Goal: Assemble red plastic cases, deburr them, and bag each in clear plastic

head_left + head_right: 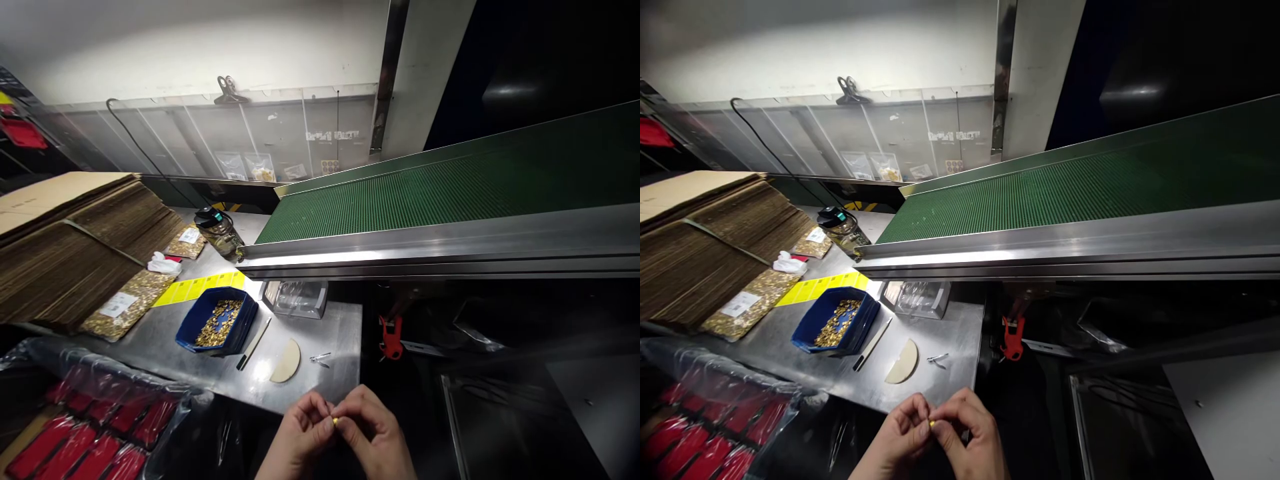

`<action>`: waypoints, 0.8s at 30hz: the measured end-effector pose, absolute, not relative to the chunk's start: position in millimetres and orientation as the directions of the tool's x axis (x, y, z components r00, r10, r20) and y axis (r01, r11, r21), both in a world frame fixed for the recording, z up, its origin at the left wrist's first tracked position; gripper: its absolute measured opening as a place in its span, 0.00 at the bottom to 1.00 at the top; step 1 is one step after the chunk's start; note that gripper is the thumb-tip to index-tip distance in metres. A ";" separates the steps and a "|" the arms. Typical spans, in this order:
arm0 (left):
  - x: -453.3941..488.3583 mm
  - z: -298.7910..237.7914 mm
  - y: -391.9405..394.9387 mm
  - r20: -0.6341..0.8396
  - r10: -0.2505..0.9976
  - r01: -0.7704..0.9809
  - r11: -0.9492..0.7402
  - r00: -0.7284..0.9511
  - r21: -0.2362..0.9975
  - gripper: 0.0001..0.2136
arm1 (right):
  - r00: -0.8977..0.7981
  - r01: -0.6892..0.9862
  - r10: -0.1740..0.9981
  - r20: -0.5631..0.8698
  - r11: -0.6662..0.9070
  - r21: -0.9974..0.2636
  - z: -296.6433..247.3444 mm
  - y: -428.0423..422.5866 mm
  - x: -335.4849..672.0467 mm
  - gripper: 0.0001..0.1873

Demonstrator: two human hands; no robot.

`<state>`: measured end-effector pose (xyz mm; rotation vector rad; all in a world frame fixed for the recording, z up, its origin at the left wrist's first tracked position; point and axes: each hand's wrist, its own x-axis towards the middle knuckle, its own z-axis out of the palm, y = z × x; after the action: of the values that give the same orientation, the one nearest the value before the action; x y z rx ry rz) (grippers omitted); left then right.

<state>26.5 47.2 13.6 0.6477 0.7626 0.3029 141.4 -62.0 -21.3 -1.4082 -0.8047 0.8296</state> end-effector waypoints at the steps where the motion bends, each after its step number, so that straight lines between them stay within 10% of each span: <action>1: 25.9 12.6 47.0 -0.549 0.457 -0.022 0.782 0.700 0.623 0.26 | 0.514 0.022 0.858 0.016 0.005 -1.000 -20.8 -62.2 140.1 0.10; 8: 25.3 8.5 44.0 -0.540 0.405 -0.045 0.827 0.737 0.560 0.27 | 0.602 0.146 0.783 0.160 0.089 -0.985 -21.7 -62.3 131.8 0.09; 16: 16.6 -3.9 46.0 -0.606 0.342 -0.034 0.887 0.718 0.460 0.23 | 0.358 0.747 0.772 0.525 0.101 -0.657 -17.3 -72.3 141.6 0.11; 24: 11.6 -24.1 49.8 -0.579 0.353 0.003 0.852 0.735 0.523 0.22 | 0.332 0.775 0.799 0.501 0.072 -0.628 -12.2 -71.8 142.5 0.08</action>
<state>11.6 49.8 -24.1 0.5261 0.7263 0.2022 142.5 -71.8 -12.2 -1.6838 -1.4288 0.0337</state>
